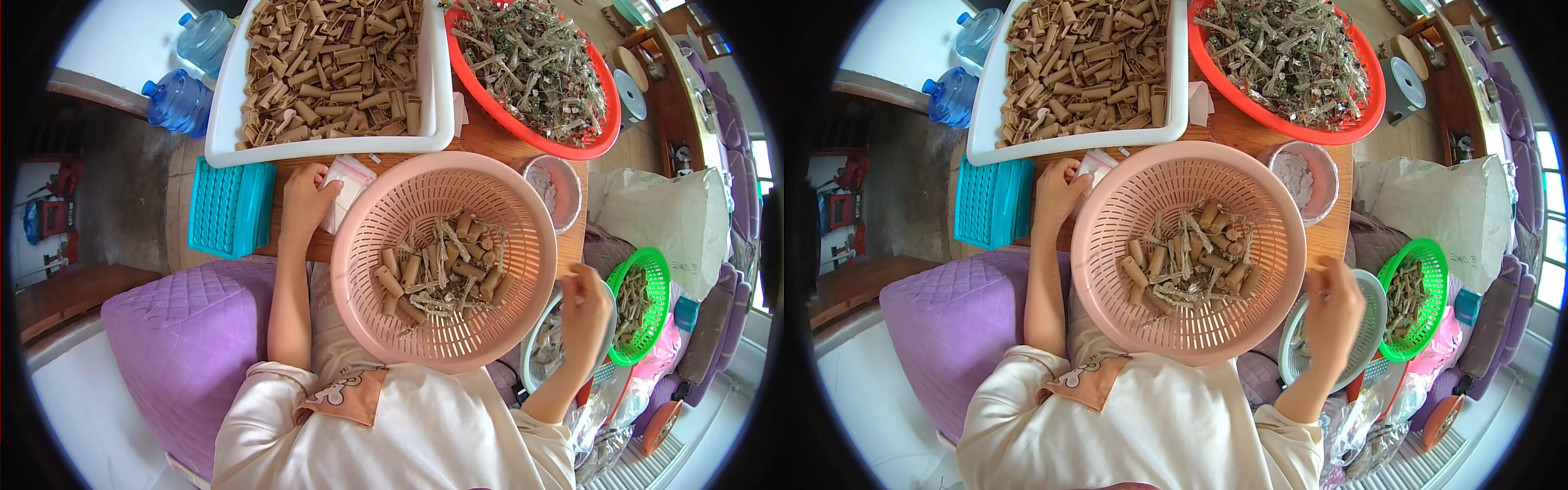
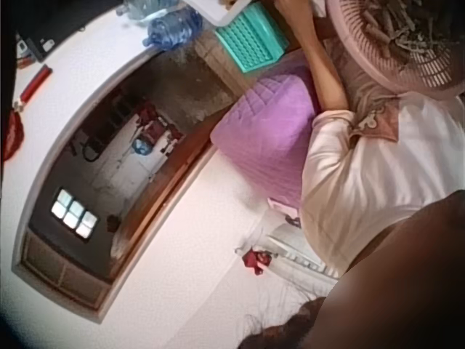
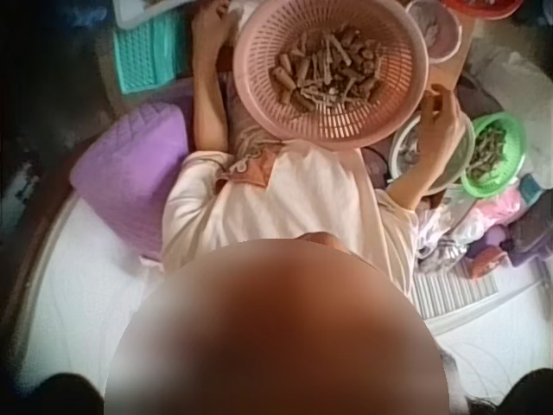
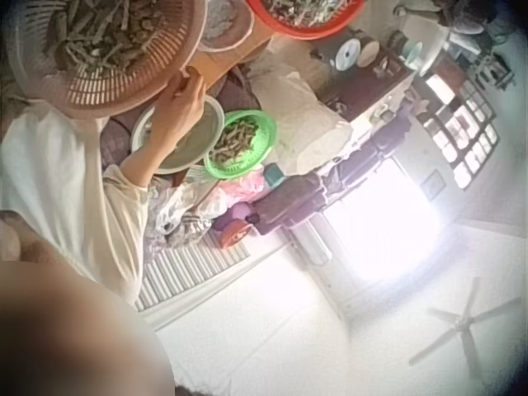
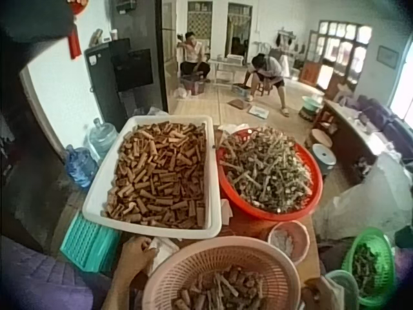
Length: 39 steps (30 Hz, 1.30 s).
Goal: The person packs items by taking small plastic bags, inserting cardboard tubes and herb bundles from a basket into each bag, and sealing them by hand.
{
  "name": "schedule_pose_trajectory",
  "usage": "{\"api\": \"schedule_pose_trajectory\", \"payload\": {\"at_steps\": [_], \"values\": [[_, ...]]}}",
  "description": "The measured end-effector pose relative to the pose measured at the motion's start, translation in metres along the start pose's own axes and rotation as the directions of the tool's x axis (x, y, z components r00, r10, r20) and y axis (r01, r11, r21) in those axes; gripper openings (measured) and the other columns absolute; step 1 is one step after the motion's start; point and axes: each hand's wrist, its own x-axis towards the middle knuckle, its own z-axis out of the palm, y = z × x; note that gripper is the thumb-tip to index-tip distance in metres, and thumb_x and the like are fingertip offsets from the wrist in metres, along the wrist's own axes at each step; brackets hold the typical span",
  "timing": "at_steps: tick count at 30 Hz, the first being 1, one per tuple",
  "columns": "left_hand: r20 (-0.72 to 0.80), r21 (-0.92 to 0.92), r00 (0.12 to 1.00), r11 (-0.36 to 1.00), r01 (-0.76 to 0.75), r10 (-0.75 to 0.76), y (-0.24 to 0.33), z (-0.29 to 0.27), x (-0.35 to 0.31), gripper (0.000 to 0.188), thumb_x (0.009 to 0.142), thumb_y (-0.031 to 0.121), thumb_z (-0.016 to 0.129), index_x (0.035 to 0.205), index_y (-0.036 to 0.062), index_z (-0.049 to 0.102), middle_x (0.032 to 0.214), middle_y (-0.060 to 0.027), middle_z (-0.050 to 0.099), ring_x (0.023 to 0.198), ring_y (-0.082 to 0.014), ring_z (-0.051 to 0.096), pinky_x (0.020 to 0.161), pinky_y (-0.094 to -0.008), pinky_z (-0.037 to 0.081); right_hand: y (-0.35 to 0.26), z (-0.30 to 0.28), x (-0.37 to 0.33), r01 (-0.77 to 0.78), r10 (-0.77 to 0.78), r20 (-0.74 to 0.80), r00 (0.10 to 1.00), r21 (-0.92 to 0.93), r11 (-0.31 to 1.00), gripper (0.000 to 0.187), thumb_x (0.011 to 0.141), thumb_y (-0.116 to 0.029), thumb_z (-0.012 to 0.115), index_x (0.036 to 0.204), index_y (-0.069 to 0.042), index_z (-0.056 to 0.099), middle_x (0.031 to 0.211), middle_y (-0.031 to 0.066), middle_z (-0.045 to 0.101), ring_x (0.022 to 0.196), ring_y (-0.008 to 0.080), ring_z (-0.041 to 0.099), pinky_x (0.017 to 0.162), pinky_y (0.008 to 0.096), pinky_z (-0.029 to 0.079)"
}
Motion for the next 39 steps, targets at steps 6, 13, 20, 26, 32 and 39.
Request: {"api": "schedule_pose_trajectory", "payload": {"at_steps": [6,13,20,26,32,39], "values": [[0.145,-0.01,0.982,0.992,0.127,-0.124,-0.004,-0.004,0.015,0.025,0.071,0.023,0.065,0.08,0.0002,0.06,0.065,-0.0147,0.058,0.057,-0.0259,0.056,0.056,-0.034,0.044,-0.053,0.06,0.028,0.425,-0.431,0.2,0.88,0.074,0.902,0.022,0.072,-0.012,0.063,0.093,-0.007,0.056,0.078,0.0094,0.055,0.068,0.0242,0.058,0.059,0.0361,0.046],[0.021,-0.068,0.991,0.989,0.134,-0.133,-0.009,-0.011,0.011,0.028,0.083,0.027,0.056,0.085,-0.0007,0.061,0.067,-0.0182,0.059,0.057,-0.0268,0.057,0.055,-0.0337,0.044,-0.056,0.092,0.032,0.633,-0.564,0.383,0.731,-0.074,0.77,0.02,0.068,-0.013,0.064,0.083,-0.006,0.053,0.084,0.0133,0.049,0.077,0.0279,0.056,0.063,0.035,0.048],[-0.241,-0.074,0.951,0.973,-0.217,0.194,0.025,-0.04,-0.034,0.016,0.082,0.015,0.06,0.088,0.0008,0.063,0.076,-0.0102,0.064,0.065,-0.0179,0.061,0.059,-0.0265,0.046,-0.053,0.064,0.043,0.317,-0.39,0.251,0.886,0.285,0.904,0.029,0.07,0.002,0.06,0.099,-0.004,0.055,0.087,0.0122,0.053,0.077,0.0233,0.059,0.065,0.0309,0.049],[0.052,-0.576,0.99,0.813,-0.079,0.133,0.064,-0.069,-0.081,0.018,0.078,0.02,0.066,0.084,0.0038,0.065,0.072,-0.0056,0.065,0.062,-0.0106,0.059,0.053,-0.0213,0.044,-0.044,0.043,0.035,-0.064,-0.208,0.151,0.966,0.925,0.374,0.024,0.088,-0.011,0.051,0.104,0.007,0.05,0.094,0.0086,0.058,0.089,0.0177,0.058,0.082,0.0296,0.047],[0.646,-0.669,0.691,-0.196,0.717,0.325,0.129,-0.031,-0.095,0.056,0.077,0.026,0.066,0.123,0.0071,0.04,0.072,-0.0014,0.06,0.067,-0.0073,0.058,0.055,-0.0165,0.047,-0.071,0.041,0.021,-0.125,-0.365,0.1,0.926,0.991,-0.046,0.021,0.087,-0.015,0.052,0.098,0.003,0.049,0.084,0.0092,0.05,0.087,0.0257,0.057,0.077,0.0344,0.049],[0.724,-0.184,0.513,-0.587,0.788,0.461,0.148,-0.009,-0.108,0.044,0.086,0.028,0.053,0.123,0.0102,0.039,0.079,-0.0004,0.059,0.073,-0.0079,0.058,0.061,-0.0177,0.05,-0.076,0.045,0.018,-0.288,-0.59,0.095,0.802,0.926,-0.243,0.028,0.087,-0.02,0.053,0.098,0.006,0.053,0.088,0.0106,0.056,0.087,0.0199,0.059,0.073,0.0295,0.047]]}}
